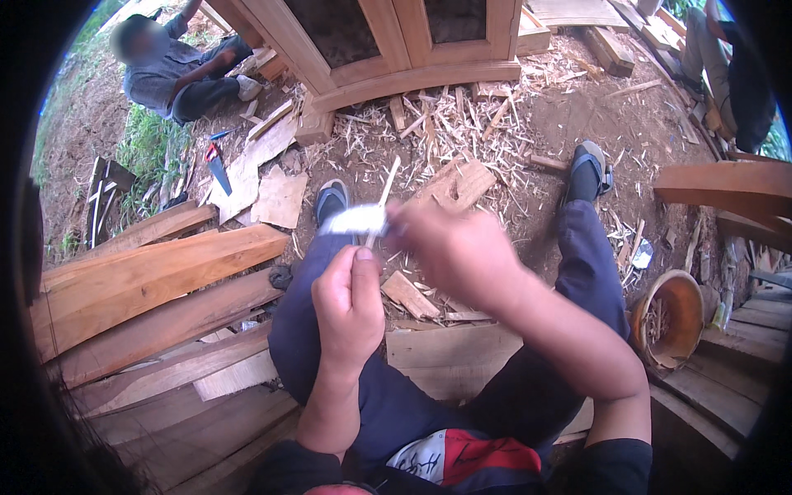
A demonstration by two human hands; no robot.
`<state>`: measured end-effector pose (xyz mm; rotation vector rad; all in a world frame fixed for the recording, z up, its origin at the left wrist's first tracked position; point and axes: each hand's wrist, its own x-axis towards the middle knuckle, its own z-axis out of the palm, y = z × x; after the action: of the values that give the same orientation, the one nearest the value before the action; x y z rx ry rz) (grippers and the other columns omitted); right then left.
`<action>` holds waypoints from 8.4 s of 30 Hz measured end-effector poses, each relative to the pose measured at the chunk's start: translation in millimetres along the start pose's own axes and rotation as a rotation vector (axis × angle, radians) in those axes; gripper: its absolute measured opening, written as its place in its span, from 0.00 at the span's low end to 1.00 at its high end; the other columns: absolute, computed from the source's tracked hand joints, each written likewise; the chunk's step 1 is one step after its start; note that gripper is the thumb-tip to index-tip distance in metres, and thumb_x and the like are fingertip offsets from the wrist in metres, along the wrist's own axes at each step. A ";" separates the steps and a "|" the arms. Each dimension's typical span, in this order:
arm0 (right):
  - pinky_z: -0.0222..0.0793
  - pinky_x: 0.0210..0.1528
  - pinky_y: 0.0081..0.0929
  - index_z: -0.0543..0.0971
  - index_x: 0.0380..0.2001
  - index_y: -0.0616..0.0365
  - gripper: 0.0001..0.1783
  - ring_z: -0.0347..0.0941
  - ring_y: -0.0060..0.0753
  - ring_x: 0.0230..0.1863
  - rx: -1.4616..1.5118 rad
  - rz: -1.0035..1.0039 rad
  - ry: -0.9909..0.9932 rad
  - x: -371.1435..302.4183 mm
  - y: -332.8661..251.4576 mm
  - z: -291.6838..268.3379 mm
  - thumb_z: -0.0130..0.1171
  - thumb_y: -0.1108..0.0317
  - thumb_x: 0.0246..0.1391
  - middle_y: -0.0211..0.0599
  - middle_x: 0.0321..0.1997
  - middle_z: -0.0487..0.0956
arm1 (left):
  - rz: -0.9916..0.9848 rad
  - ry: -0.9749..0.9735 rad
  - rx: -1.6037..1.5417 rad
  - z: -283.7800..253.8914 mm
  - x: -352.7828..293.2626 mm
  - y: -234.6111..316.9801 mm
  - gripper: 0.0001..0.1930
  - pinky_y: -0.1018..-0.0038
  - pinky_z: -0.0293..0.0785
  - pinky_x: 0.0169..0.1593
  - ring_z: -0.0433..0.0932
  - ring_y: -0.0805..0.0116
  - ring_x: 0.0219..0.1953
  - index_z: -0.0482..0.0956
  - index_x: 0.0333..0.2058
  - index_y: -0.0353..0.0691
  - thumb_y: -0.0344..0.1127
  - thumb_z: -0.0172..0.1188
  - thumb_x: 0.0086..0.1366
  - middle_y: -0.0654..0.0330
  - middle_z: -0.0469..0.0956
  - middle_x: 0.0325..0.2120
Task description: The person sits on the ground and uses a knife to shave and shape a small piece of wood held in the left hand. The person repeatedly shaves the wood, creating thin shavings that fall to the ground.
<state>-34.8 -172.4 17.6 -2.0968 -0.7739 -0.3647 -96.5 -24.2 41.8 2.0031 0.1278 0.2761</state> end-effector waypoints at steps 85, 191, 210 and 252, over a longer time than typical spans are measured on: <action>0.76 0.30 0.39 0.83 0.38 0.59 0.11 0.81 0.49 0.29 0.055 0.101 0.061 -3.5 3.7 12.5 0.67 0.67 0.51 0.46 0.29 0.83 | -0.123 -0.113 -0.027 -6.5 -4.9 -4.4 0.16 0.74 0.58 0.25 0.61 0.80 0.21 0.72 0.27 0.32 0.35 0.47 0.72 0.65 0.66 0.16; 0.60 0.17 0.14 0.66 0.57 0.59 0.28 0.64 0.11 0.19 0.896 0.735 0.153 26.7 13.9 -35.9 0.66 0.66 0.57 0.32 0.35 0.76 | 0.040 -0.042 -0.015 8.6 -14.6 -4.4 0.07 0.72 0.68 0.24 0.75 0.71 0.18 0.73 0.35 0.34 0.31 0.59 0.67 0.57 0.76 0.19; 0.61 0.18 0.15 0.69 0.51 0.59 0.23 0.65 0.13 0.21 0.802 0.751 -0.025 24.4 32.5 -40.8 0.65 0.65 0.57 0.32 0.34 0.76 | -0.307 -0.304 -0.444 -6.0 -9.1 2.6 0.17 0.87 0.53 0.18 0.55 0.88 0.15 0.70 0.32 0.40 0.45 0.45 0.76 0.73 0.60 0.15; 0.73 0.33 0.38 0.80 0.51 0.54 0.20 0.78 0.51 0.32 0.148 0.181 0.193 10.2 15.8 7.8 0.59 0.77 0.54 0.46 0.33 0.79 | -0.218 -0.169 -0.408 2.1 -16.3 6.4 0.18 0.89 0.62 0.23 0.66 0.87 0.19 0.72 0.55 0.28 0.34 0.52 0.73 0.63 0.77 0.25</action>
<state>-17.0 -169.2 8.3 -1.9416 -0.4790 -0.3913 -112.0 -32.2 44.4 1.5831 0.1667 -0.0097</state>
